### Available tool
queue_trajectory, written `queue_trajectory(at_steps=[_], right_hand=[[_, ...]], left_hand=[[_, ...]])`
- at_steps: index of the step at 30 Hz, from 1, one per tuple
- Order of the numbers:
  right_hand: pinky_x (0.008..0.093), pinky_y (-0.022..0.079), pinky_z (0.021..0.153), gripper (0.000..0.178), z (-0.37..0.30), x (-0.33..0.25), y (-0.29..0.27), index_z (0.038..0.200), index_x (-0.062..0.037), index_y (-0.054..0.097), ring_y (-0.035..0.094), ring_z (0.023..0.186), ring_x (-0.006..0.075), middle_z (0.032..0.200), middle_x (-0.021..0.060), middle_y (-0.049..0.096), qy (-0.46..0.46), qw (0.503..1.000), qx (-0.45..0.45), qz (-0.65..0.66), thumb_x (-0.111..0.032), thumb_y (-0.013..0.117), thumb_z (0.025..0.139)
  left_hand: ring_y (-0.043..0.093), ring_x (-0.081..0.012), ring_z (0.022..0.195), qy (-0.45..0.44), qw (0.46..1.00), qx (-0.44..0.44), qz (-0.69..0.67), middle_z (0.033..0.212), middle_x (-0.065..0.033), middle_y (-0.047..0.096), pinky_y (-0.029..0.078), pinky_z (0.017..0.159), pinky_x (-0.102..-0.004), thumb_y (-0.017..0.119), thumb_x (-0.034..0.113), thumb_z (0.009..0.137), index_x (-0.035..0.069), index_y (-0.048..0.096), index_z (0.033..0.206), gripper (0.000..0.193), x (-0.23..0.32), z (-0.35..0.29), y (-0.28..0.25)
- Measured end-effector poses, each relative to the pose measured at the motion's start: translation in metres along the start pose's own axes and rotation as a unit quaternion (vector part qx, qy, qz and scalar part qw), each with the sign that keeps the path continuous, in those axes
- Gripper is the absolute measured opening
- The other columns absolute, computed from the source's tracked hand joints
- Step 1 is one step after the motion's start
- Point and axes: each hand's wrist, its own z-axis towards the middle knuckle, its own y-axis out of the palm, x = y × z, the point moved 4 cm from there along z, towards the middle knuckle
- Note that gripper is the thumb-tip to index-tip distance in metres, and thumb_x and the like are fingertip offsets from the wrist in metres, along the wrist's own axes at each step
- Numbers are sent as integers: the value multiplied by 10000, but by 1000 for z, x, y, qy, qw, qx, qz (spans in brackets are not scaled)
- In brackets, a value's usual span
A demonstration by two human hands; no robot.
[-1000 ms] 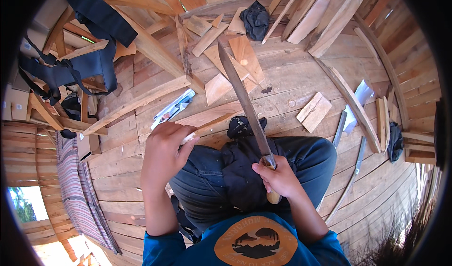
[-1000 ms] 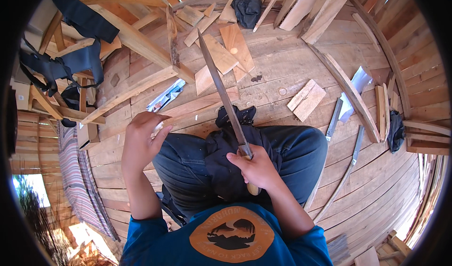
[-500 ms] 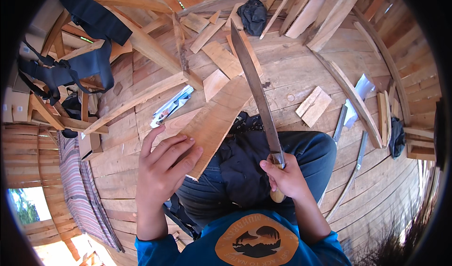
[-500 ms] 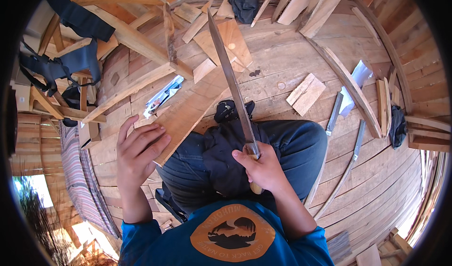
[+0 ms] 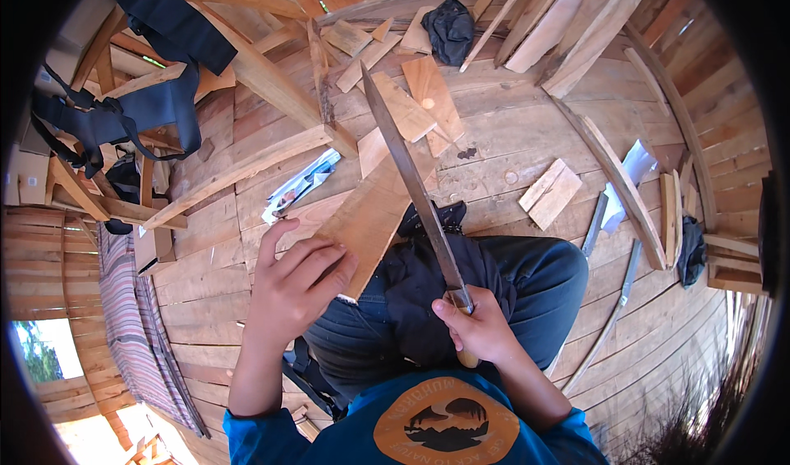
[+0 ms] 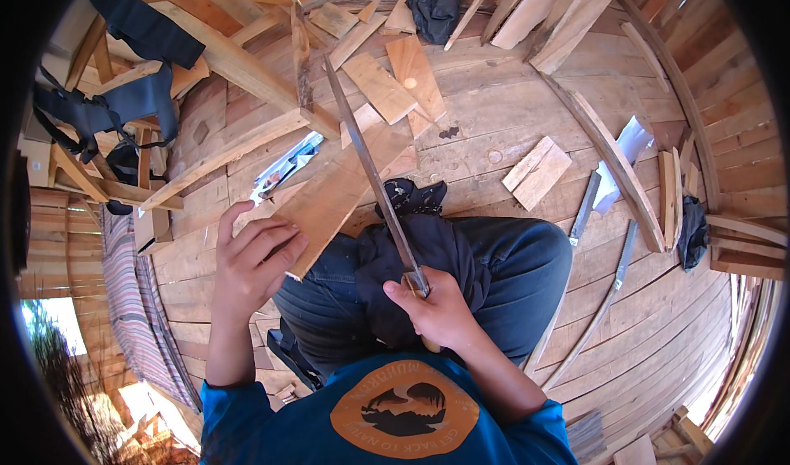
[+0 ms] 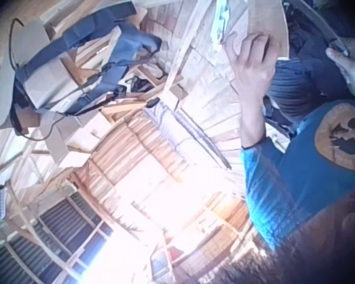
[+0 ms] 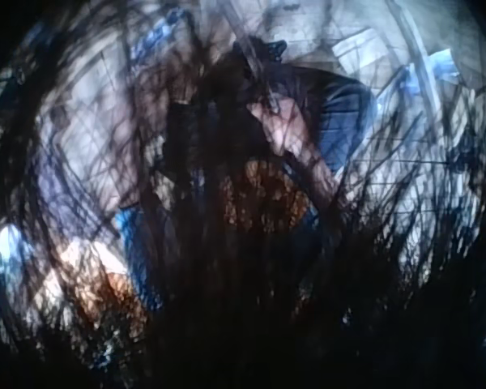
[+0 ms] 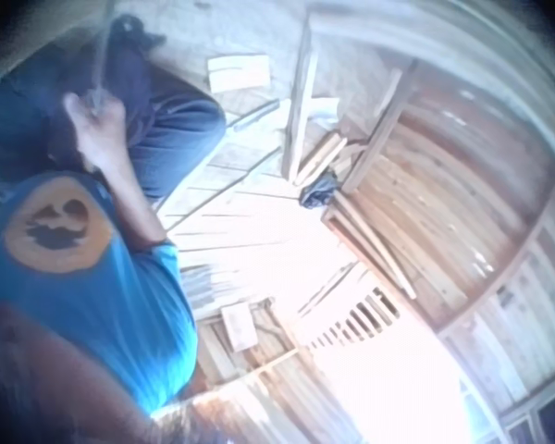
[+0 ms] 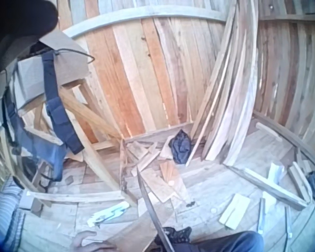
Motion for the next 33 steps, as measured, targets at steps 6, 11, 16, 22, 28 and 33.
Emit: queue_trajectory(at_steps=[6,11,16,22,28,33], right_hand=[[260,406,546,341,25,6,4,753,-33,502,481,591,72,620,13,547,-109,983,149,16,-240,751,861],[229,410,427,307,39,-1,-2,829,-25,493,512,503,60,742,68,653,-124,966,205,98,-112,786,807],[233,423,375,329,47,10,-5,885,-9,495,524,467,68,785,88,665,-104,963,219,118,-81,798,779],[229,423,401,293,53,22,1,924,16,560,525,477,66,768,65,634,-89,969,226,54,-53,792,759],[239,462,449,248,71,25,5,954,10,585,605,642,90,855,95,651,-140,964,216,69,13,741,761],[247,488,481,269,94,10,13,873,-42,502,645,726,152,1004,144,659,-107,942,198,250,98,694,745]], left_hand=[[647,-123,880,17,996,63,-58,865,23,678,370,1011,-457,720,137,721,153,753,889,172,23,-30,41],[625,-98,894,30,991,90,-89,884,51,652,341,1033,-507,722,162,730,192,761,924,199,39,-52,73],[606,-82,935,83,991,87,-55,902,67,645,234,1124,-575,715,179,758,217,749,1000,247,49,-50,86],[634,-97,968,109,989,88,-40,866,72,678,103,1148,-629,723,168,754,229,761,965,223,47,-55,101],[630,-107,989,101,989,103,16,890,75,656,44,1135,-668,716,217,770,243,758,972,208,45,-51,104],[592,-135,1050,20,997,73,14,936,77,638,22,1122,-689,701,210,787,267,753,996,223,42,-38,110]])
